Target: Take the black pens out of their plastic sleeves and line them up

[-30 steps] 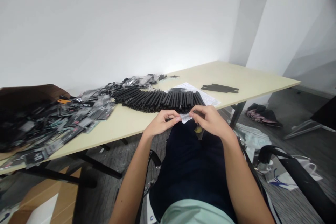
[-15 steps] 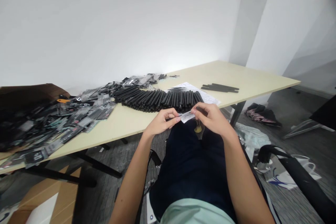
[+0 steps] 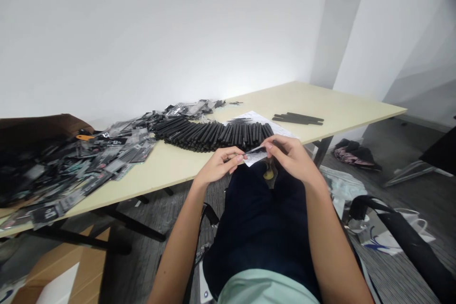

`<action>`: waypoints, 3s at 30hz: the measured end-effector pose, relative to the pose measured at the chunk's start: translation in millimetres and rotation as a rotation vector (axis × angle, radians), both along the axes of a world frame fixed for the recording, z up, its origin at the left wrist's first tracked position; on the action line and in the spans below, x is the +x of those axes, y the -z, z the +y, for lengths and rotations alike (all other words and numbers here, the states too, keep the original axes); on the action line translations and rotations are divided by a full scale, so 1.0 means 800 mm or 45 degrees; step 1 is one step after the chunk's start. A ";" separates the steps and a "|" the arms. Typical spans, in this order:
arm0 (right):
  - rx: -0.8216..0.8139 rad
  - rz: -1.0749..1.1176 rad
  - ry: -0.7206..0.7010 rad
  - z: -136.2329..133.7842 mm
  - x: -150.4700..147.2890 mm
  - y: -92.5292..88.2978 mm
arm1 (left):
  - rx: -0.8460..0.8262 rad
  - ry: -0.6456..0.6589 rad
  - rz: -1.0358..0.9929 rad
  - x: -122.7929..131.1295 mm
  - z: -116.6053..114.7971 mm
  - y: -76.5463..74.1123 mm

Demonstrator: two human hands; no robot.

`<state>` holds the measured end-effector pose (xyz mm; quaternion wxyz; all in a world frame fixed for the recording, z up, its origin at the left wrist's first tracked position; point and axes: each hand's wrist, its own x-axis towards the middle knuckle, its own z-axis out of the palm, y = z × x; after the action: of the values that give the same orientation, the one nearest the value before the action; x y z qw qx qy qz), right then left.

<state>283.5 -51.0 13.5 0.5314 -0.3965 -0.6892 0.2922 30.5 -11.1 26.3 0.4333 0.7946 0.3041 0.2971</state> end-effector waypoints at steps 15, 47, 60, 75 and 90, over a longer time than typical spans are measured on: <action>0.008 0.305 -0.137 0.008 -0.021 0.007 | 0.043 0.027 0.027 -0.004 0.001 0.001; 0.011 0.385 0.045 0.008 -0.034 0.008 | 0.062 -0.098 -0.092 -0.006 0.002 0.007; 0.042 0.055 0.203 0.001 0.026 -0.007 | 0.095 -0.128 0.004 -0.006 0.002 0.005; 0.010 0.326 0.467 0.161 0.055 -0.024 | -0.052 -0.053 0.158 -0.016 0.009 0.001; -0.026 -0.968 0.097 0.286 0.036 -0.046 | -0.185 0.104 0.279 -0.029 0.014 -0.005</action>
<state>312.0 177.8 50.5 0.2443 -0.5072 -0.8190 0.1110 7.3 0.0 30.0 0.4657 0.8006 0.3375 0.1679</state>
